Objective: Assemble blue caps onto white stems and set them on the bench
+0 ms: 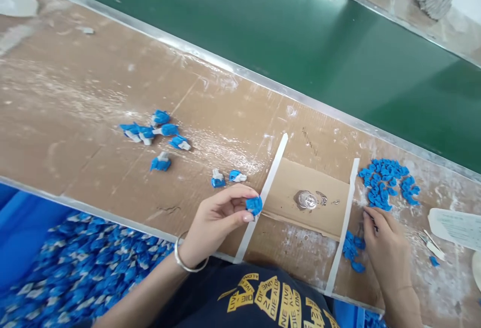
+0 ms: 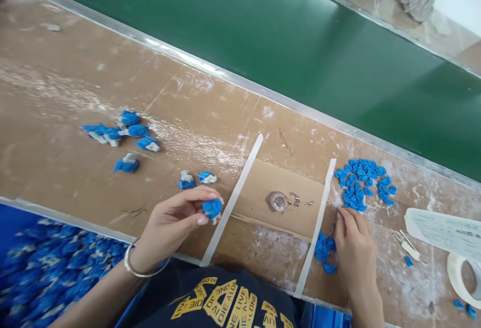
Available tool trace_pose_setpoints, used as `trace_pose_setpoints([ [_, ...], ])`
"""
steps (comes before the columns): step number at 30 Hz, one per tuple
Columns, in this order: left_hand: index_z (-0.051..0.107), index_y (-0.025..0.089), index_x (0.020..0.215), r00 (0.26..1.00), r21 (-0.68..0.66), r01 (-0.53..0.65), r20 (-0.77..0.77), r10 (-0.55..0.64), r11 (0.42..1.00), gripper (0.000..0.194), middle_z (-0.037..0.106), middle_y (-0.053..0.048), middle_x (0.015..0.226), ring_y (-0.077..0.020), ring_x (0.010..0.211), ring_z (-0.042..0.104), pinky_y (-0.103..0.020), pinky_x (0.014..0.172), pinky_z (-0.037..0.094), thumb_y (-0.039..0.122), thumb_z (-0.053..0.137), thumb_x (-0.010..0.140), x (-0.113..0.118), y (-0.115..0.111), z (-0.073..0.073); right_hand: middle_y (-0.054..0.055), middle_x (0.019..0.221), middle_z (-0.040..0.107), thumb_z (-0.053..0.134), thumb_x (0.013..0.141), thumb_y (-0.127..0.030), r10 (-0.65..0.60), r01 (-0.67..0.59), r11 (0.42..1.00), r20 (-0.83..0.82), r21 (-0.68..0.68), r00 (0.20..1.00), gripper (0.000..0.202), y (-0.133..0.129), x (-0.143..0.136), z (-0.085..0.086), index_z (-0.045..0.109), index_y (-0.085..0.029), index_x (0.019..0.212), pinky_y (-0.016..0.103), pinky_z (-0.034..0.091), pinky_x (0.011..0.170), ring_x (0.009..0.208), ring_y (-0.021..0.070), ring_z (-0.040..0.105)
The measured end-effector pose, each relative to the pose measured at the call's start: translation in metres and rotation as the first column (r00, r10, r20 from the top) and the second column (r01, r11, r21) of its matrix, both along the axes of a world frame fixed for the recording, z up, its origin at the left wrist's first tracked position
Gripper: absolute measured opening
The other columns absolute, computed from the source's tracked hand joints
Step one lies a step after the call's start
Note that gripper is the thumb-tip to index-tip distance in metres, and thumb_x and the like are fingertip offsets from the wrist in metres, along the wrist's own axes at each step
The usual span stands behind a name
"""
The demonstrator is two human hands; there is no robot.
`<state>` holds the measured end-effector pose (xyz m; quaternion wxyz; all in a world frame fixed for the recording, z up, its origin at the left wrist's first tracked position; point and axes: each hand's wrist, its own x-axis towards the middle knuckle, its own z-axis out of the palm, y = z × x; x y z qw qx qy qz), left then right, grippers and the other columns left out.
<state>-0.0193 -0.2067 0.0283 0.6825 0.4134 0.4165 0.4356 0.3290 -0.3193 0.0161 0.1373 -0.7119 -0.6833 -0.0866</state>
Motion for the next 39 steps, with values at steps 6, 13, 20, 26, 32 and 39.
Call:
trace_pose_setpoints([
  [6,0.080,0.021,0.094,0.999,0.073,0.017,-0.052,-0.014,0.997,0.023,0.070,-0.009,0.093,-0.0207,0.082,0.064,-0.030,0.072,0.058,0.029,0.087,0.073,0.000,-0.001,-0.001,0.008,0.103,0.072,0.044,0.108,-0.048,-0.016,0.018,1.000,-0.217,0.005,0.976,0.042,0.007,-0.007,0.001,0.071,-0.017,0.099,0.039,0.054,0.080,0.090,0.0263,0.069],
  [13,0.071,0.023,0.112,0.794,0.486,0.104,-0.566,0.222,0.868,0.024,0.068,-0.007,0.110,-0.0209,0.098,0.066,-0.032,0.087,0.057,0.019,0.070,0.089,-0.011,-0.001,0.007,0.009,0.113,0.071,0.047,0.107,-0.052,0.029,-0.029,1.000,-0.211,0.003,0.977,0.043,-0.012,0.005,-0.008,0.071,-0.017,0.109,0.042,0.052,0.091,0.096,0.0272,0.069],
  [20,0.067,0.017,0.116,0.309,0.693,0.275,-0.720,0.621,0.667,0.023,0.067,-0.013,0.111,-0.0281,0.101,0.067,-0.042,0.091,0.056,0.019,0.058,0.095,-0.057,0.041,-0.012,0.010,0.116,0.068,0.051,0.105,-0.051,0.055,-0.057,0.998,-0.249,0.002,0.967,0.039,-0.018,0.012,-0.014,0.070,-0.017,0.109,0.044,0.049,0.094,0.100,0.0285,0.066],
  [26,0.066,0.017,0.117,0.251,0.646,0.482,-0.749,0.613,0.592,0.025,0.059,-0.021,0.129,-0.0388,0.122,0.052,-0.057,0.104,0.044,0.014,0.060,0.093,-0.065,0.044,-0.014,0.011,0.106,0.068,0.048,0.103,-0.057,-0.048,0.040,0.999,-0.256,-0.033,0.966,0.045,-0.008,0.001,-0.003,0.068,-0.016,0.106,0.046,0.047,0.085,0.091,0.0296,0.063],
  [32,0.064,0.011,0.114,0.371,0.515,0.738,-0.849,0.377,0.435,0.022,0.066,-0.017,0.118,-0.0347,0.114,0.056,-0.050,0.096,0.049,0.016,0.051,0.097,-0.037,0.050,-0.007,0.005,0.114,0.066,0.067,0.097,-0.026,0.113,-0.104,0.993,-0.664,0.053,0.739,0.032,0.015,-0.043,0.019,0.061,-0.026,0.128,0.037,0.044,0.079,0.094,0.0239,0.056],
  [39,0.061,0.010,0.116,0.542,0.610,0.677,-0.791,0.282,0.411,0.022,0.065,-0.014,0.104,-0.0258,0.096,0.063,-0.039,0.085,0.053,0.010,0.047,0.099,-0.029,0.054,-0.002,0.000,0.120,0.068,0.060,0.101,-0.017,0.308,-0.369,0.929,-0.606,0.026,0.734,0.040,0.050,-0.076,0.024,0.053,-0.030,0.139,0.035,0.045,0.088,0.099,0.0215,0.054],
])
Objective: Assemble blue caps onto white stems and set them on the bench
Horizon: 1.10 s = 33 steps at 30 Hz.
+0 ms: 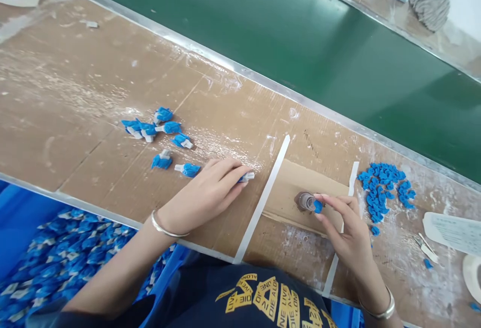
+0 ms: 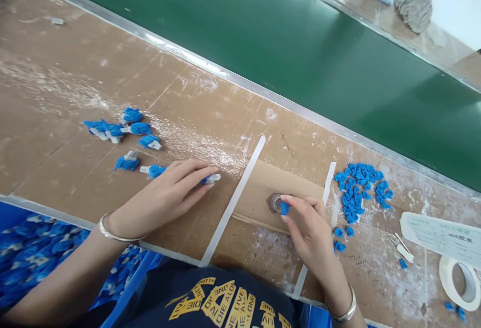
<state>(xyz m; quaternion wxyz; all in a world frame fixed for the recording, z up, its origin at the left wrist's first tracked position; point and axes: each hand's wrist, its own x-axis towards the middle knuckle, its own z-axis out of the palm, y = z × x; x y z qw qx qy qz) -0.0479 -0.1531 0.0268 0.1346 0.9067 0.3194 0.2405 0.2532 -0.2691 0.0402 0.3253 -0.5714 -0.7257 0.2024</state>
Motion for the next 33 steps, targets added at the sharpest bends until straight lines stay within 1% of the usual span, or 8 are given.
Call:
trace_pose_setpoints([
  [7,0.061,0.017,0.122,0.931,-0.404,0.094,0.359,0.063,0.910,0.032,0.062,-0.009,0.111,-0.0178,0.102,0.062,-0.028,0.086,0.053,0.003,0.051,0.095,0.019,-0.022,0.002,0.000,0.119,0.069,0.059,0.102,-0.017,-0.010,0.009,0.999,0.026,0.045,1.000,0.045,0.003,-0.005,-0.010,0.048,-0.030,0.144,0.035,0.049,0.086,0.099,0.0213,0.057],
  [12,0.071,0.020,0.101,0.815,-0.749,0.191,0.481,0.323,0.635,0.017,0.069,-0.005,0.105,-0.0170,0.099,0.065,-0.027,0.083,0.052,0.010,0.061,0.090,0.034,-0.033,0.000,0.001,0.118,0.069,0.065,0.098,-0.015,-0.090,0.073,0.995,-0.267,-0.074,0.959,0.044,-0.010,-0.019,-0.016,0.055,-0.033,0.137,0.037,0.051,0.090,0.108,0.0216,0.060],
  [14,0.073,0.020,0.102,0.796,-0.841,0.263,0.466,0.386,0.473,0.018,0.070,-0.005,0.106,-0.0170,0.095,0.064,-0.027,0.081,0.051,0.013,0.066,0.087,0.039,-0.036,0.001,0.002,0.117,0.070,0.070,0.096,-0.018,-0.193,0.134,0.979,-0.492,-0.153,0.849,0.043,-0.016,-0.027,-0.015,0.059,-0.034,0.133,0.036,0.052,0.093,0.110,0.0204,0.062],
  [17,0.071,0.018,0.109,0.794,-0.899,0.358,0.435,0.424,0.252,0.025,0.069,-0.006,0.104,-0.0145,0.083,0.062,-0.025,0.072,0.050,0.018,0.069,0.084,0.047,-0.042,0.003,0.002,0.109,0.073,0.080,0.090,-0.026,-0.351,0.211,0.936,-0.741,-0.281,0.572,0.035,-0.020,-0.041,-0.007,0.068,-0.033,0.122,0.031,0.054,0.090,0.104,0.0189,0.068],
  [21,0.058,0.021,0.115,0.739,-0.855,0.517,0.468,0.486,0.036,0.028,0.064,-0.002,0.095,-0.0085,0.059,0.051,-0.020,0.050,0.041,0.028,0.067,0.090,0.058,-0.054,0.006,0.003,0.105,0.074,0.088,0.081,-0.034,-0.468,0.188,0.884,-0.828,-0.429,0.311,0.035,-0.021,-0.051,0.006,0.073,-0.030,0.112,0.022,0.056,0.083,0.101,0.0170,0.069],
  [23,0.052,0.022,0.108,0.697,-0.807,0.590,0.528,0.485,0.032,0.025,0.060,0.001,0.090,-0.0078,0.057,0.046,-0.018,0.047,0.038,0.034,0.067,0.092,0.063,-0.061,0.007,0.004,0.108,0.073,0.088,0.081,-0.036,-0.495,0.169,0.869,-0.824,-0.465,0.275,0.035,-0.023,-0.051,0.008,0.073,-0.030,0.112,0.020,0.056,0.081,0.102,0.0163,0.069],
  [28,0.043,0.024,0.111,0.616,-0.712,0.676,0.688,0.385,0.191,0.023,0.057,-0.002,0.098,-0.0129,0.082,0.055,-0.026,0.074,0.047,0.036,0.059,0.099,0.072,-0.073,0.007,0.005,0.109,0.073,0.082,0.087,-0.038,-0.400,0.097,0.915,-0.848,-0.392,0.348,0.030,-0.025,-0.053,0.008,0.071,-0.031,0.114,0.032,0.060,0.083,0.101,0.0221,0.070],
  [33,0.040,0.025,0.114,0.628,-0.710,0.676,0.695,0.349,0.197,0.022,0.057,-0.004,0.102,-0.0145,0.087,0.056,-0.028,0.078,0.046,0.030,0.057,0.100,0.076,-0.078,0.007,0.006,0.110,0.072,0.076,0.092,-0.038,-0.370,0.079,0.924,-0.826,-0.373,0.425,0.024,-0.026,-0.060,0.007,0.069,-0.031,0.114,0.038,0.061,0.083,0.101,0.0251,0.070],
])
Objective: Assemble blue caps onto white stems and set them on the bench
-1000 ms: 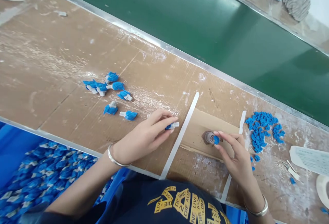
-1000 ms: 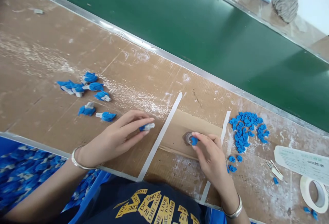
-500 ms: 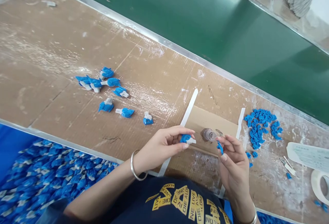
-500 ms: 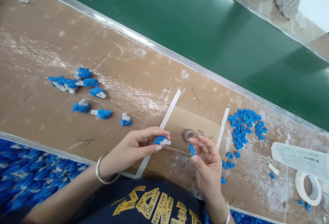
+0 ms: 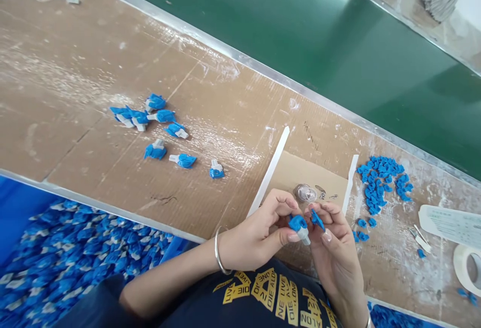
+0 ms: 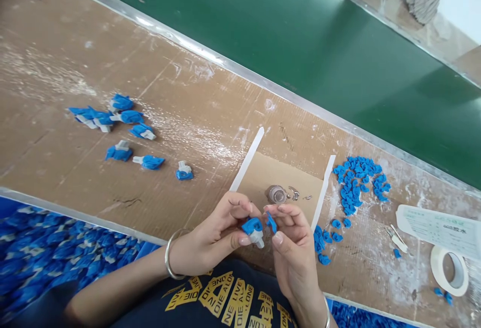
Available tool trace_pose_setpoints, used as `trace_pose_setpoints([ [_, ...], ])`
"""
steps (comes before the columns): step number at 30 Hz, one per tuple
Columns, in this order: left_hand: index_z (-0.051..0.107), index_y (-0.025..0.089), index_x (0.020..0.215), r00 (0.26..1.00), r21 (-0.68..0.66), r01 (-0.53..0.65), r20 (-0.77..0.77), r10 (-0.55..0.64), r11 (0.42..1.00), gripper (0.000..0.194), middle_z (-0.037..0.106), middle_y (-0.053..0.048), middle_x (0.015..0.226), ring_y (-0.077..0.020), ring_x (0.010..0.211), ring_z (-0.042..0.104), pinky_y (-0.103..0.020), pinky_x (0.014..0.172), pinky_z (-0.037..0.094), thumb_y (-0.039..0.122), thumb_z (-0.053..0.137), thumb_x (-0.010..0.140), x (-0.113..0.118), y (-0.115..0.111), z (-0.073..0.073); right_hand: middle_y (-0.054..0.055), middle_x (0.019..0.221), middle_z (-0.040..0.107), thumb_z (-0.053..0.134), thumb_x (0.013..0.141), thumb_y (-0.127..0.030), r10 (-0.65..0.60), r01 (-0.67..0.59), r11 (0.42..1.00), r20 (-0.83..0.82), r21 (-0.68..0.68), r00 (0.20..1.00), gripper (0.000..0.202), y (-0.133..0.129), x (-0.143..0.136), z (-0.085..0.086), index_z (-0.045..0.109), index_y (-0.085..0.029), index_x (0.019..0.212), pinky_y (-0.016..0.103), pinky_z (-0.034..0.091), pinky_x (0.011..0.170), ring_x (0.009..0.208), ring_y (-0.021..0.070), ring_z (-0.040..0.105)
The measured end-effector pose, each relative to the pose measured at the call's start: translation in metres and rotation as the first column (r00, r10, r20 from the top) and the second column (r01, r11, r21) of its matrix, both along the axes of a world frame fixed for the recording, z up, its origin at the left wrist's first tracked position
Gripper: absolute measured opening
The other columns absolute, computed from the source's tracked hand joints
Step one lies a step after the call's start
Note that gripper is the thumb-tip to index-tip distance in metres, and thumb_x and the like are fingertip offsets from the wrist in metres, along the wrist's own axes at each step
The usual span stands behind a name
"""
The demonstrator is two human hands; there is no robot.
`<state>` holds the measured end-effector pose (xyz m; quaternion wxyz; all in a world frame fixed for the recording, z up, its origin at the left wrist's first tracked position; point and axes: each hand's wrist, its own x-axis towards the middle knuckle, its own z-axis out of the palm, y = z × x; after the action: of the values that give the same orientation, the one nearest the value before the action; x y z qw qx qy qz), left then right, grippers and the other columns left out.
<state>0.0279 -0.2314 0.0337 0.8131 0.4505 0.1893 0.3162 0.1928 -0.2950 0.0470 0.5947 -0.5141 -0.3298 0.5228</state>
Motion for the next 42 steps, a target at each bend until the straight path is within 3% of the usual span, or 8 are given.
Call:
trace_pose_setpoints([
  [3,0.047,0.023,0.108,0.997,-0.054,-0.045,-0.060,0.042,0.998,0.025,0.058,-0.002,0.098,-0.0134,0.083,0.056,-0.027,0.075,0.047,0.025,0.066,0.093,0.000,0.002,0.001,0.007,0.110,0.072,0.074,0.094,-0.035,-0.089,0.076,0.994,0.187,0.076,0.978,0.023,0.000,0.007,-0.008,0.067,-0.030,0.115,0.040,0.059,0.087,0.102,0.0248,0.069],
  [6,0.054,0.019,0.099,0.995,-0.191,-0.071,-0.088,0.055,0.979,0.024,0.061,-0.001,0.090,-0.0126,0.076,0.058,-0.025,0.069,0.048,0.023,0.074,0.086,0.000,0.007,-0.001,0.005,0.113,0.070,0.075,0.091,-0.020,-0.199,0.114,0.971,0.452,0.208,0.869,0.029,0.001,0.023,-0.021,0.066,-0.029,0.117,0.042,0.054,0.096,0.107,0.0228,0.066],
  [10,0.061,0.016,0.094,0.992,-0.341,-0.113,-0.094,0.085,0.933,0.027,0.067,-0.002,0.082,-0.0134,0.073,0.061,-0.024,0.065,0.050,0.021,0.081,0.077,0.000,0.010,-0.007,0.006,0.114,0.069,0.072,0.091,-0.017,-0.148,0.031,0.981,0.632,0.192,0.761,0.033,0.004,0.039,-0.034,0.064,-0.026,0.122,0.045,0.051,0.095,0.111,0.0243,0.062],
  [19,0.076,0.017,0.099,0.973,-0.246,-0.209,-0.149,0.176,0.947,0.021,0.068,-0.003,0.089,-0.0148,0.080,0.062,-0.027,0.076,0.053,0.021,0.079,0.079,0.003,0.009,-0.010,0.005,0.112,0.069,0.069,0.095,-0.021,-0.097,-0.005,0.991,0.758,0.131,0.645,0.027,0.009,0.030,-0.031,0.066,-0.029,0.120,0.042,0.050,0.091,0.109,0.0242,0.060],
  [24,0.075,0.018,0.105,0.965,-0.250,-0.222,-0.195,0.176,0.942,0.027,0.067,-0.004,0.091,-0.0156,0.078,0.061,-0.029,0.073,0.054,0.025,0.078,0.079,0.004,0.006,-0.013,0.007,0.113,0.069,0.071,0.093,-0.024,-0.083,0.039,0.996,0.667,0.081,0.740,0.025,0.003,0.020,-0.031,0.067,-0.027,0.118,0.046,0.050,0.094,0.110,0.0258,0.061],
  [30,0.063,0.018,0.105,0.978,-0.403,-0.207,-0.109,0.178,0.892,0.035,0.067,-0.003,0.091,-0.0140,0.076,0.062,-0.024,0.064,0.052,0.030,0.083,0.078,0.013,-0.001,-0.008,0.006,0.108,0.070,0.076,0.091,-0.033,-0.186,0.184,0.982,0.259,0.034,0.948,0.025,-0.002,0.008,-0.018,0.067,-0.029,0.114,0.035,0.058,0.084,0.103,0.0229,0.068],
  [35,0.061,0.017,0.096,0.990,-0.459,-0.104,0.033,0.134,0.882,0.035,0.067,-0.002,0.087,-0.0131,0.077,0.062,-0.024,0.069,0.053,0.034,0.085,0.079,0.026,-0.005,0.000,0.003,0.111,0.069,0.077,0.092,-0.039,-0.152,0.153,0.988,0.052,-0.015,0.987,0.025,-0.010,0.007,-0.006,0.068,-0.034,0.114,0.030,0.060,0.080,0.101,0.0203,0.068],
  [42,0.061,0.017,0.095,0.989,-0.467,-0.064,0.086,0.118,0.882,0.034,0.067,-0.001,0.084,-0.0119,0.071,0.061,-0.024,0.067,0.052,0.034,0.086,0.078,0.032,-0.008,0.002,0.004,0.114,0.070,0.070,0.097,-0.037,-0.157,0.156,0.988,0.144,0.021,0.977,0.019,-0.018,0.003,-0.005,0.068,-0.036,0.116,0.033,0.063,0.072,0.100,0.0232,0.070],
])
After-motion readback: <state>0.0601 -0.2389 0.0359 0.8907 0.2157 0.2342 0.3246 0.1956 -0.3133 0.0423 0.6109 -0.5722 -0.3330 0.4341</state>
